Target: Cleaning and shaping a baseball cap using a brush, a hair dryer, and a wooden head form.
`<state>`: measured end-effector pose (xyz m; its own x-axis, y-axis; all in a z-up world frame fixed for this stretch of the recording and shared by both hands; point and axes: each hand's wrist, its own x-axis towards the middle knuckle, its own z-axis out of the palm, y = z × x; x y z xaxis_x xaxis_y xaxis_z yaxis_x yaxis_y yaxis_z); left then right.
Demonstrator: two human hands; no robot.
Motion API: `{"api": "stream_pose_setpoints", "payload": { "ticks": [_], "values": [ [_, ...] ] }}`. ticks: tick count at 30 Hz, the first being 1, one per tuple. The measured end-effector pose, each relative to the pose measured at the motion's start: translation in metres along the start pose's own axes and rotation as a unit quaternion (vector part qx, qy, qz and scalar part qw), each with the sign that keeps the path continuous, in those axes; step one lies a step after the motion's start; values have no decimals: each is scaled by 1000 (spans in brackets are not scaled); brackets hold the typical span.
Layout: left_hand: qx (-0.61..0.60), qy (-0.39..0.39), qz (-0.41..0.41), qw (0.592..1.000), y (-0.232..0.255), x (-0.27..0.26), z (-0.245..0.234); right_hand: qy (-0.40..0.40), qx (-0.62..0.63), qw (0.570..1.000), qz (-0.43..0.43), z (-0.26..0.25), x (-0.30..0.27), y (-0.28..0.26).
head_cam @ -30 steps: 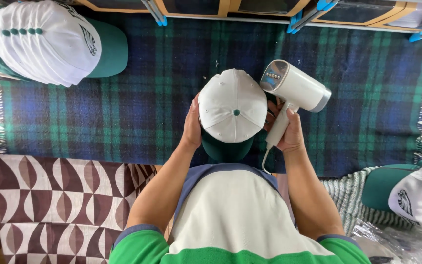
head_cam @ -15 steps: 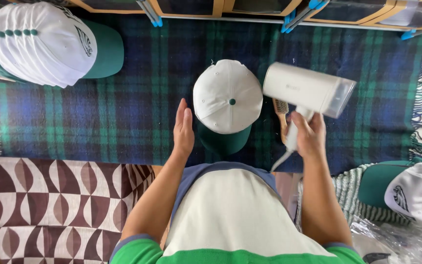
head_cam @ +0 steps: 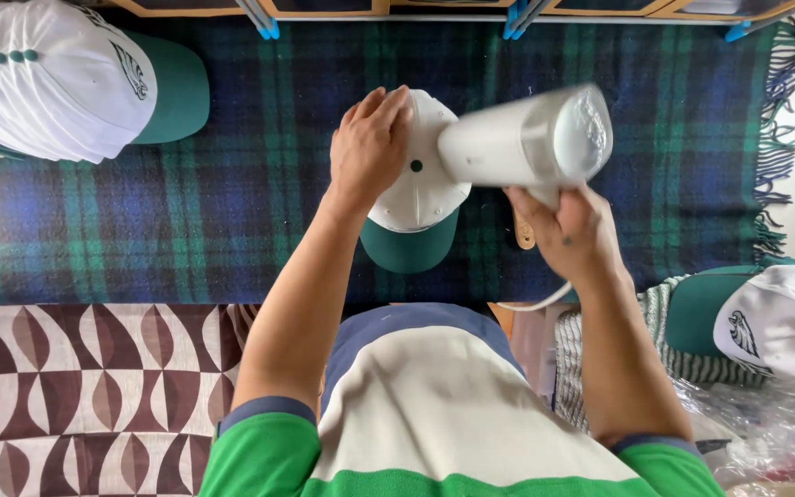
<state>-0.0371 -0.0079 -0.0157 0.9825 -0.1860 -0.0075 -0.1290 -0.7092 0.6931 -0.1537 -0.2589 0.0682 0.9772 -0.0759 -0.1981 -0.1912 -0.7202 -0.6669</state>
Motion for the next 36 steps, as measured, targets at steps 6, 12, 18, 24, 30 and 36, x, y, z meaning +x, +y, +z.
{"api": "stream_pose_setpoints", "payload": {
  "ticks": [6, 12, 18, 24, 30, 36],
  "values": [
    [36, 36, -22, 998, -39, 10, 34, 55, 37, 995, 77, 16, -32, 21],
    [-41, -51, -138, 988, -34, 20, 17, 31, 492, 839, 228, 82, 20, 112],
    [-53, -66, -182, 980, -34, 23, 14, 23, 481, 841, 247, 114, -51, 115],
    [-80, -78, -195, 974, -18, 19, -2, 46, 493, 833, 246, 108, 3, 119],
    [-94, -102, -218, 966, -25, 23, -3, 31, 512, 816, 267, 117, -23, 131],
    [-103, -105, -229, 962, -16, 22, -7, 32, 466, 862, 196, 105, -45, 115]
  ]
}}
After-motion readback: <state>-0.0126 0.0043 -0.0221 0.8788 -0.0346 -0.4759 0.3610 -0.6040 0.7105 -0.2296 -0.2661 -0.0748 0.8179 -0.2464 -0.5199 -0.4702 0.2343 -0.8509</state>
